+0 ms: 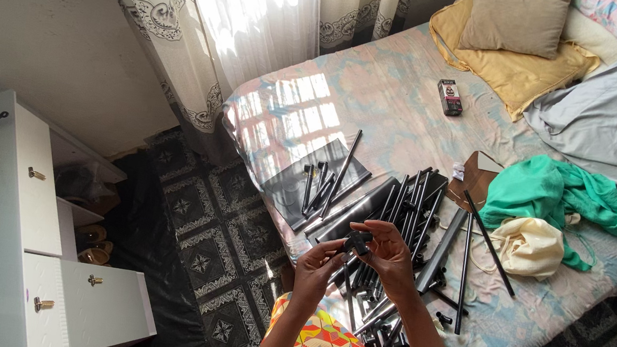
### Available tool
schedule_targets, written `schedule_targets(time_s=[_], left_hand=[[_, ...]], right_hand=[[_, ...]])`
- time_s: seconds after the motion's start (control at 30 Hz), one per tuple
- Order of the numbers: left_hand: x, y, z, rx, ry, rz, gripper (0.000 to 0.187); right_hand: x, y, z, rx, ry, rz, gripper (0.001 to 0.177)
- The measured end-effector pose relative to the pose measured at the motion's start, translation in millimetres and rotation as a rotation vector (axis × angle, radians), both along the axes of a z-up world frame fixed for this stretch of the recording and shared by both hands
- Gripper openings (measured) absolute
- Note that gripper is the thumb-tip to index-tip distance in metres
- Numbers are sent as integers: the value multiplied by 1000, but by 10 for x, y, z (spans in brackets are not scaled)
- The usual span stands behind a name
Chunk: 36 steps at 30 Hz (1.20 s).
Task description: The person assembles a metal frame by hand, connecting black metal rods and joints on a bed. They repeatedly pick up rods, align them, and insert connectors to form a rectangular frame structure.
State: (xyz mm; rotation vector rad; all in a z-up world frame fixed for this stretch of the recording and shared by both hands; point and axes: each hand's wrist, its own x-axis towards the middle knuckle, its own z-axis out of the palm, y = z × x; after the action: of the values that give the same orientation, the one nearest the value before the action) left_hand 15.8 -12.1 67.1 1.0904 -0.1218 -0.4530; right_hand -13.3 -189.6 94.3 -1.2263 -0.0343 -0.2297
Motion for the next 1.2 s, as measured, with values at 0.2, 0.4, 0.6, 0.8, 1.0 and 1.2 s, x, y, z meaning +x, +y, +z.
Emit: schedule_targets(time_s=[0.2, 0.4, 0.6, 0.8, 1.0, 1.2], left_hand=[[-14, -29, 48, 19, -165, 21, 31], [15, -55, 5, 28, -131, 1, 32], [-20, -109, -136, 16, -40, -85, 33], [-28, -25, 59, -150, 235, -336, 42], [47, -13, 533, -526, 664, -537, 34], [59, -109, 618, -609, 714, -573, 24]], right_hand=[[-111, -59, 143, 218, 4, 64, 41], [-76, -34, 265, 91, 6, 20, 39], [20, -41, 237, -257, -1, 31, 41], [46, -49, 144, -439, 158, -137, 36], [93, -38, 82, 94, 69, -98, 32], [68, -48, -18, 467, -118, -49, 32]])
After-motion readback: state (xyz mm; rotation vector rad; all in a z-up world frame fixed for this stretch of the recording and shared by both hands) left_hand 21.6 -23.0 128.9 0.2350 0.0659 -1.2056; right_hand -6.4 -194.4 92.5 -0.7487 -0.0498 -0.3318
